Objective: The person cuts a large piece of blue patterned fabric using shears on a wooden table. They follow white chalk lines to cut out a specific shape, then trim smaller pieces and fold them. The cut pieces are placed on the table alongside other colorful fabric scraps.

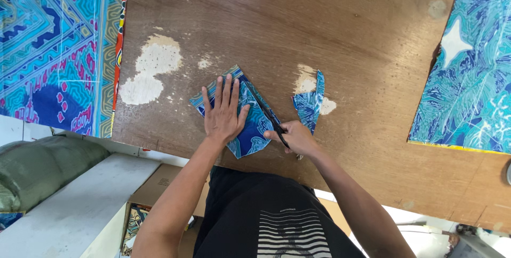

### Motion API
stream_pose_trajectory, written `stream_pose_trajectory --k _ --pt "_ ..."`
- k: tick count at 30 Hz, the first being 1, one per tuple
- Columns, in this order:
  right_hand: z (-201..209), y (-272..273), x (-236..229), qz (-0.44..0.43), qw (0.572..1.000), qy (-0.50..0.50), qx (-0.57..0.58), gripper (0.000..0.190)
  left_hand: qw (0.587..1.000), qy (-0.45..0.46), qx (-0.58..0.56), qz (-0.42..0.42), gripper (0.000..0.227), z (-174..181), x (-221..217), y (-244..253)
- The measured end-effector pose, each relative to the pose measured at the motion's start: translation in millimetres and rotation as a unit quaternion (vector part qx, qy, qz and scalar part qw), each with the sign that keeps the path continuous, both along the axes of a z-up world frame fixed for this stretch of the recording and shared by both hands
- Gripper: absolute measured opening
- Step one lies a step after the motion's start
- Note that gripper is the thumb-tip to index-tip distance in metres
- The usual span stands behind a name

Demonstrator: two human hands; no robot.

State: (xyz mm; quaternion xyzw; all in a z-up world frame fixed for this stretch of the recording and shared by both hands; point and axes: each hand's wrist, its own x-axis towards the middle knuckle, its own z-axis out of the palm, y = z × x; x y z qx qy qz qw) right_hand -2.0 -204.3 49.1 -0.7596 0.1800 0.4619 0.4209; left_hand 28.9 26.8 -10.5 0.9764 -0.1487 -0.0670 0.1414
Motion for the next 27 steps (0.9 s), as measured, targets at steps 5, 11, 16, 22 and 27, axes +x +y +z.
stream_pose_trajectory --k 5,11,16,22,27 --pt "-3 9 19 0.042 0.999 0.004 -0.034 0.062 1.0 0.01 0.001 0.002 0.078 -2 0 -1" --pt "-8 13 25 0.062 0.995 -0.071 -0.019 0.068 1.0 -0.011 0.008 0.001 0.078 -3 2 0" --pt "-4 -22 -6 0.158 0.937 -0.168 -0.261 0.072 0.999 -0.032 0.009 -0.004 0.079 -3 -4 -1" --pt "0 -103 -73 0.089 0.87 -0.254 -0.413 0.066 0.971 0.063 0.063 -0.221 0.078 8 18 9" --pt "7 -128 -137 0.119 0.918 -0.136 -0.352 0.066 0.911 0.008 0.001 -0.413 0.071 12 6 34"
